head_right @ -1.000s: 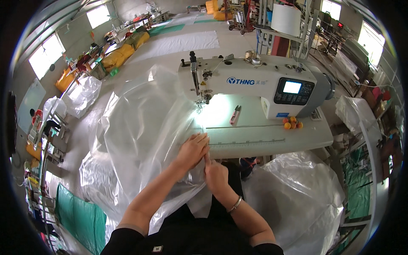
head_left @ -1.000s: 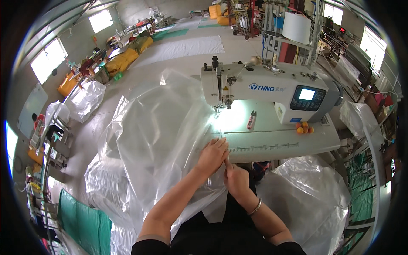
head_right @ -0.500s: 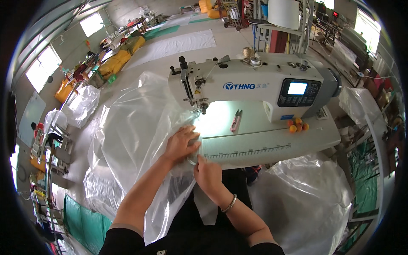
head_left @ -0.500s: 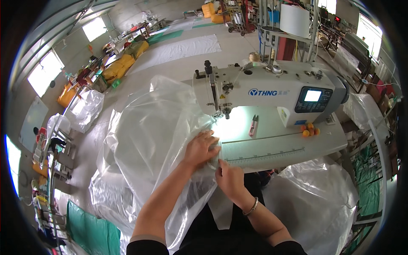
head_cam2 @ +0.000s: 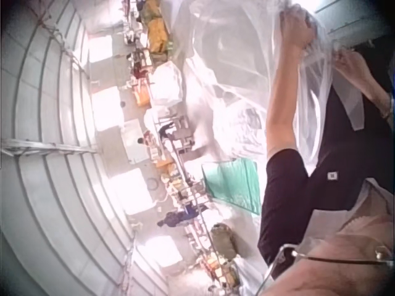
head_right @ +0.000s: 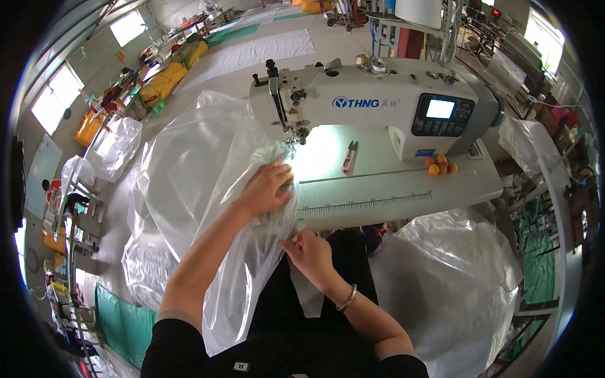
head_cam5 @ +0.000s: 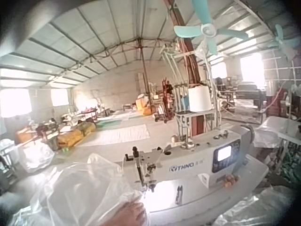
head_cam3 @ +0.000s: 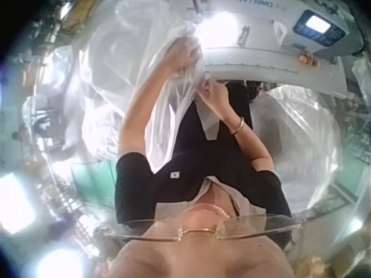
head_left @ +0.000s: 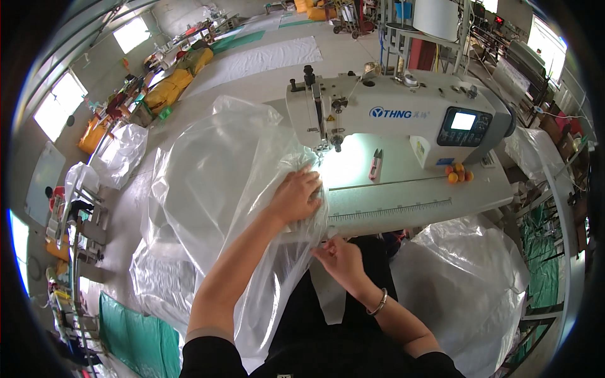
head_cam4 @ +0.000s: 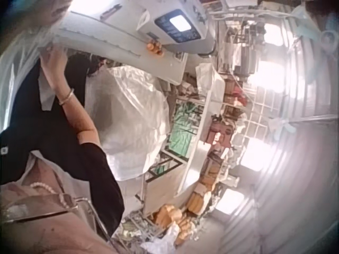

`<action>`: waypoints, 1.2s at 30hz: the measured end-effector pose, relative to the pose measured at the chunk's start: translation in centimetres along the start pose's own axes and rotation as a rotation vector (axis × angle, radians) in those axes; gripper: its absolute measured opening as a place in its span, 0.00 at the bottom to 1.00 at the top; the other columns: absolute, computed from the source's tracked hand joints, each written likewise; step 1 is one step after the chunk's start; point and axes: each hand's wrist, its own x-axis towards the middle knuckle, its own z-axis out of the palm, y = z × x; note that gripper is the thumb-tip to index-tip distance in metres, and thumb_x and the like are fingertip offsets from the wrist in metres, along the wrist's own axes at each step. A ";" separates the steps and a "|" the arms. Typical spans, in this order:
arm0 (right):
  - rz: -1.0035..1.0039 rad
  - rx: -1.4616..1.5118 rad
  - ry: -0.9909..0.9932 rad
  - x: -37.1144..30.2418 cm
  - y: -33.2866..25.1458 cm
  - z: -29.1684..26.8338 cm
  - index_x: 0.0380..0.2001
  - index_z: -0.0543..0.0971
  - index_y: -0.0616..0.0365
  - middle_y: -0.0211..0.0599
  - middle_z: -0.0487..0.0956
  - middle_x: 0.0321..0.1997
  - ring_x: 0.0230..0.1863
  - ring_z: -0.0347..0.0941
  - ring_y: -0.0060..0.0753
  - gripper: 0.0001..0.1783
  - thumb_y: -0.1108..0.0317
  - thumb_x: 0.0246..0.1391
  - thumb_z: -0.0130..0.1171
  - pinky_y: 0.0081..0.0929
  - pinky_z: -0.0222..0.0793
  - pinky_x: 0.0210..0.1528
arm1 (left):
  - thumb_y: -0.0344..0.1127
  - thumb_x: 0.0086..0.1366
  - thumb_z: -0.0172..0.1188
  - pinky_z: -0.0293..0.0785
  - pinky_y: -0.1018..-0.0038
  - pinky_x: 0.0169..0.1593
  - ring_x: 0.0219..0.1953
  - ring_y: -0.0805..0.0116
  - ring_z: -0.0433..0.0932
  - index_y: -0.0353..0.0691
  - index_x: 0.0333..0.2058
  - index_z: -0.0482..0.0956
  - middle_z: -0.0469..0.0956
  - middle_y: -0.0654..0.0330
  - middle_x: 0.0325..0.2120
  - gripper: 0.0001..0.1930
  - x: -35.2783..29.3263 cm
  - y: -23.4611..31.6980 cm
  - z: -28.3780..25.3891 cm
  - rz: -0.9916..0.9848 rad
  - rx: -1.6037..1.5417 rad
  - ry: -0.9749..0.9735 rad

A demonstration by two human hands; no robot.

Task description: The person aligns and sews large white plastic sheets using an industrial sewing machine. They repeatedly fold the edges of the plastic, guide the material under the needle, and operate the machine to stitch the seams in a factory setting.

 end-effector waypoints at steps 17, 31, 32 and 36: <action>-0.071 -0.138 0.107 -4.5 -0.5 -6.1 0.14 0.72 0.62 0.37 0.71 0.12 0.12 0.66 0.25 0.15 0.66 0.49 0.59 0.23 0.60 0.16 | 0.56 0.55 0.55 0.42 0.40 0.59 0.63 0.50 0.50 0.52 0.55 0.67 0.55 0.51 0.60 0.30 -5.5 5.6 0.0 -0.027 0.079 -0.140; -0.235 -0.563 0.201 7.2 -1.3 -4.8 0.26 0.76 0.61 0.45 0.76 0.21 0.26 0.75 0.46 0.10 0.66 0.41 0.60 0.38 0.70 0.29 | 0.50 0.53 0.59 0.47 0.46 0.59 0.59 0.58 0.59 0.50 0.47 0.73 0.63 0.54 0.55 0.23 -6.2 8.3 0.2 -0.016 0.055 -0.009; -0.221 -0.613 0.143 7.2 -1.4 -4.4 0.26 0.76 0.61 0.46 0.76 0.22 0.27 0.75 0.46 0.08 0.68 0.42 0.59 0.37 0.70 0.29 | 0.48 0.53 0.59 0.49 0.48 0.59 0.58 0.59 0.61 0.49 0.46 0.75 0.65 0.55 0.54 0.21 -6.3 8.2 0.0 -0.007 0.055 0.005; -0.257 -0.729 0.005 5.7 -0.8 -4.2 0.36 0.76 0.64 0.46 0.76 0.23 0.26 0.76 0.46 0.14 0.72 0.43 0.55 0.35 0.71 0.29 | 0.38 0.54 0.59 0.63 0.59 0.53 0.51 0.62 0.69 0.44 0.41 0.76 0.72 0.60 0.47 0.15 -4.5 7.4 -1.5 -0.284 -0.158 -0.232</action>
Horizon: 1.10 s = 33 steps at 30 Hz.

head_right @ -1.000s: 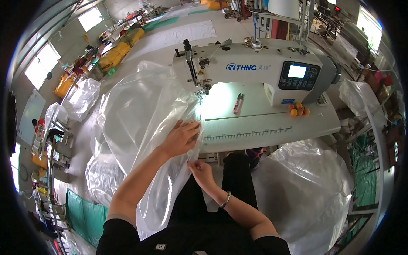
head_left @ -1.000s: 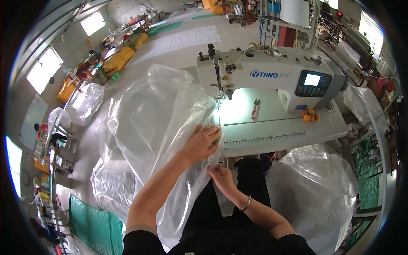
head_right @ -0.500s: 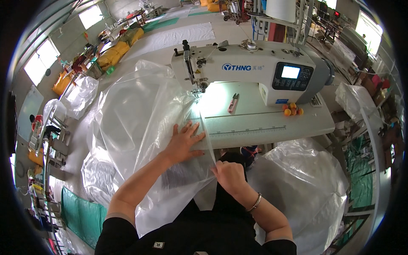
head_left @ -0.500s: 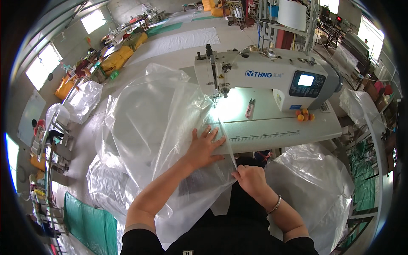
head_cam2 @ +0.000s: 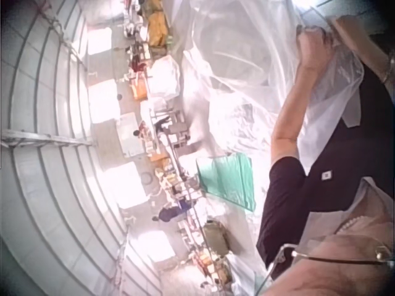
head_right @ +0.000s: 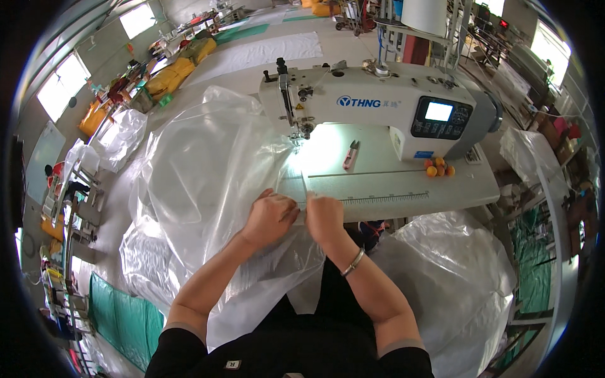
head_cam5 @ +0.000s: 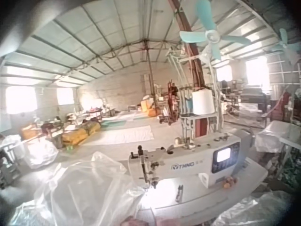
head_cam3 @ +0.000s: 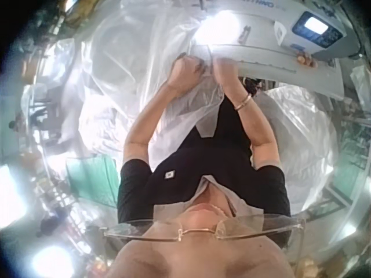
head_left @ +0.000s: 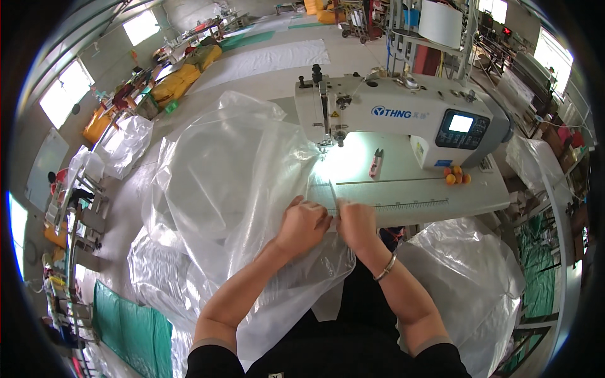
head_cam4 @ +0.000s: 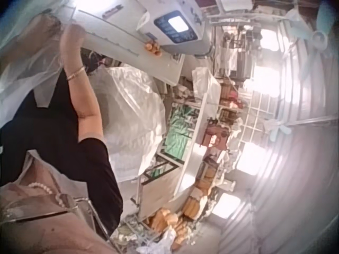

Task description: The person aligns and sews large white plastic sheets using an industrial sewing machine. They repeatedly fold the edges of the plastic, guide the material under the needle, and operate the machine to stitch the seams in a factory setting.

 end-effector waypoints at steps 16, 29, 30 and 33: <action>-0.022 -0.096 -0.005 0.1 -3.0 1.6 0.44 0.73 0.68 0.38 0.76 0.16 0.19 0.75 0.36 0.20 0.73 0.44 0.50 0.29 0.69 0.21 | 0.34 0.55 0.57 0.64 0.66 0.52 0.51 0.58 0.66 0.43 0.44 0.74 0.70 0.61 0.49 0.17 2.9 -4.9 -0.1 0.336 0.130 0.318; 0.036 -0.064 0.062 6.5 -0.6 3.2 0.36 0.76 0.63 0.41 0.76 0.16 0.19 0.75 0.38 0.13 0.72 0.45 0.51 0.31 0.69 0.22 | 0.26 0.53 0.55 0.65 0.66 0.52 0.47 0.56 0.70 0.35 0.34 0.78 0.73 0.54 0.43 0.09 8.9 -9.2 -0.9 0.407 -0.122 0.400; 0.025 -0.070 0.077 6.8 -0.5 3.4 0.35 0.76 0.63 0.41 0.76 0.16 0.19 0.75 0.39 0.12 0.72 0.45 0.51 0.31 0.69 0.22 | 0.25 0.53 0.55 0.66 0.66 0.52 0.46 0.55 0.71 0.35 0.34 0.79 0.74 0.54 0.42 0.09 9.1 -9.4 -1.0 0.407 -0.118 0.403; 0.016 -0.074 0.073 7.6 0.0 3.5 0.34 0.76 0.62 0.41 0.76 0.16 0.19 0.75 0.39 0.11 0.71 0.46 0.51 0.31 0.69 0.22 | 0.24 0.52 0.55 0.68 0.67 0.49 0.45 0.56 0.71 0.34 0.34 0.78 0.74 0.53 0.41 0.09 9.8 -9.5 -0.8 0.398 -0.129 0.448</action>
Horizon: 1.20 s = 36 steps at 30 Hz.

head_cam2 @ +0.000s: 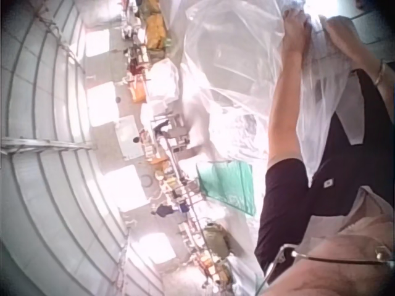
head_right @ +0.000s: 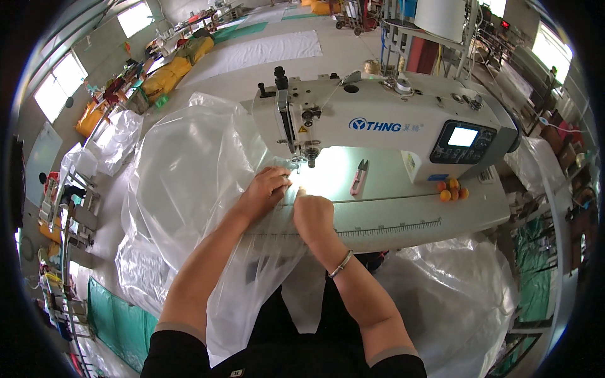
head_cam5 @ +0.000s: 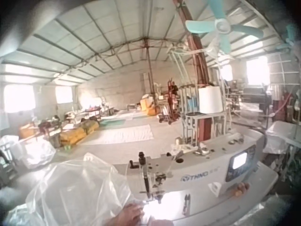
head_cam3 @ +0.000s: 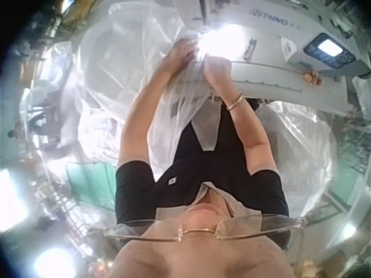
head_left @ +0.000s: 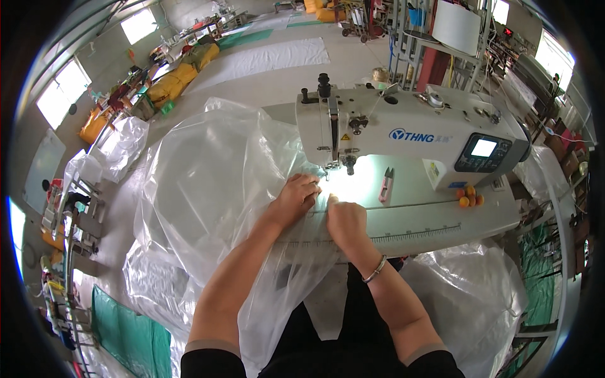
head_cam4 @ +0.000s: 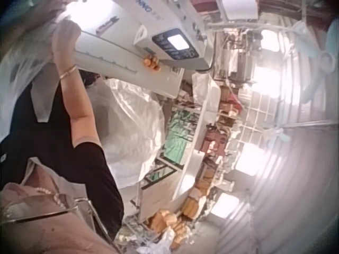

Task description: The person aligns and sews large white plastic sheets using an industrial sewing machine. They repeatedly fold the edges of the plastic, guide the material under the needle, and operate the machine to stitch the seams in a factory setting.

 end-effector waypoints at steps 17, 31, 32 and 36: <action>-0.001 -0.013 0.000 1.1 0.4 0.7 0.27 0.74 0.59 0.42 0.77 0.19 0.24 0.76 0.40 0.06 0.72 0.44 0.51 0.33 0.70 0.26 | 0.23 0.53 0.52 0.68 0.66 0.48 0.44 0.54 0.71 0.33 0.32 0.75 0.75 0.53 0.40 0.07 0.7 -0.3 0.4 -0.012 -0.001 0.062; 0.062 -0.081 -0.081 1.2 0.6 0.8 0.41 0.76 0.59 0.39 0.76 0.16 0.21 0.75 0.37 0.15 0.70 0.48 0.50 0.30 0.70 0.24 | 0.37 0.58 0.55 0.66 0.69 0.50 0.48 0.57 0.71 0.40 0.45 0.73 0.73 0.53 0.44 0.16 5.7 -2.2 -13.2 -0.115 0.347 -0.064; 0.050 -0.073 -0.067 1.2 0.4 1.0 0.41 0.76 0.57 0.38 0.76 0.16 0.21 0.75 0.37 0.16 0.70 0.48 0.49 0.30 0.70 0.24 | 0.38 0.59 0.54 0.64 0.69 0.52 0.51 0.58 0.68 0.42 0.48 0.71 0.70 0.54 0.48 0.18 4.0 -4.5 -13.5 -0.146 0.448 -0.101; -0.043 -0.006 0.042 1.1 1.0 0.9 0.42 0.78 0.50 0.37 0.76 0.16 0.20 0.75 0.35 0.17 0.71 0.48 0.49 0.29 0.69 0.23 | 0.48 0.61 0.52 0.52 0.45 0.58 0.63 0.58 0.51 0.52 0.59 0.59 0.55 0.60 0.61 0.28 -3.5 -8.6 -12.6 -0.583 0.473 -0.548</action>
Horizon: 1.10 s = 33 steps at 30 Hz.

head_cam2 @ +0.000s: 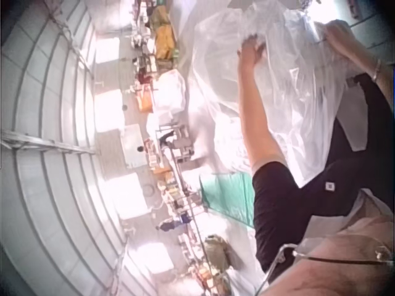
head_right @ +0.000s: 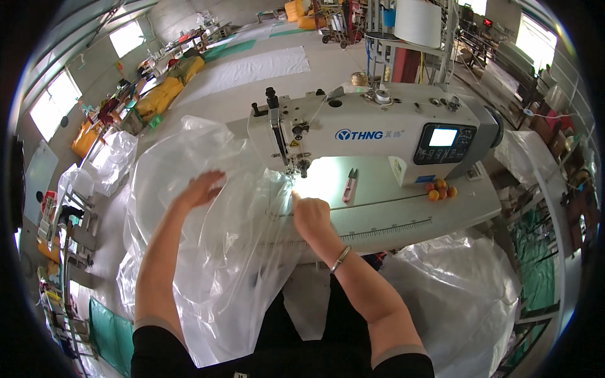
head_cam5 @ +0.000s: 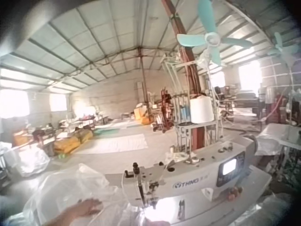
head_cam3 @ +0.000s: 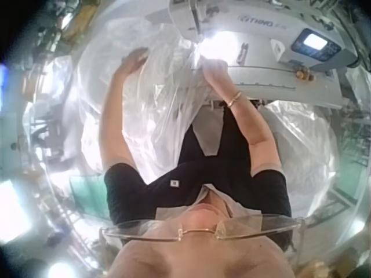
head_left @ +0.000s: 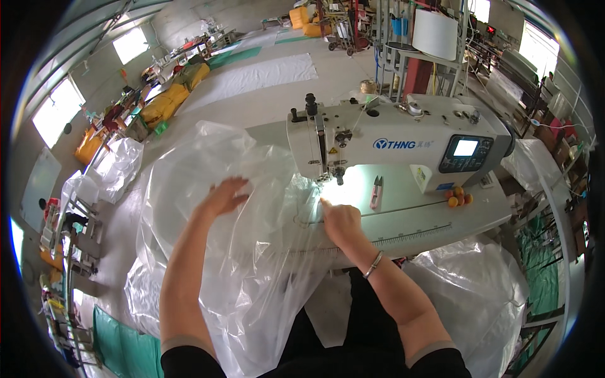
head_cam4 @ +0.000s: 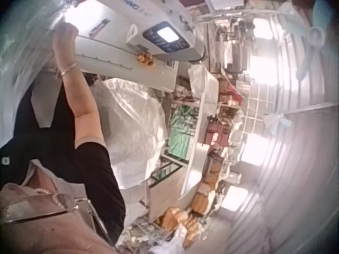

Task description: The person aligns and sews large white plastic sheets using an industrial sewing machine. They repeatedly fold the edges of the plastic, guide the material under the needle, and operate the machine to stitch the seams in a factory setting.

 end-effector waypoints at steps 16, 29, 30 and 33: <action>0.154 0.140 0.018 1.7 5.6 -1.1 0.36 0.76 0.62 0.46 0.77 0.22 0.25 0.75 0.44 0.16 0.65 0.44 0.55 0.36 0.70 0.31 | 0.35 0.55 0.60 0.68 0.65 0.50 0.50 0.46 0.68 0.34 0.47 0.70 0.69 0.47 0.49 0.21 -23.7 11.4 0.4 -0.147 -0.550 -0.036; 0.557 1.391 -0.264 -8.9 -1.3 -5.1 0.46 0.68 0.69 0.33 0.74 0.25 0.23 0.71 0.21 0.26 0.76 0.38 0.57 0.14 0.62 0.22 | 0.39 0.54 0.58 0.49 0.47 0.59 0.60 0.69 0.58 0.43 0.30 0.80 0.74 0.65 0.42 0.08 -23.6 6.2 4.3 0.352 0.323 -0.094; 0.559 1.421 -0.318 -9.6 -2.4 -5.0 0.44 0.69 0.69 0.32 0.74 0.26 0.24 0.70 0.20 0.23 0.76 0.39 0.57 0.13 0.59 0.20 | 0.38 0.54 0.58 0.53 0.52 0.58 0.60 0.71 0.58 0.44 0.31 0.80 0.74 0.66 0.44 0.08 -24.2 6.5 2.2 0.313 0.414 -0.086; 0.616 1.607 -0.394 -11.5 -5.7 -2.6 0.41 0.72 0.67 0.30 0.73 0.27 0.26 0.70 0.18 0.20 0.76 0.40 0.58 0.14 0.60 0.22 | 0.38 0.55 0.58 0.67 0.63 0.50 0.52 0.66 0.68 0.43 0.33 0.79 0.76 0.63 0.41 0.08 -26.1 6.5 0.2 0.135 0.238 -0.035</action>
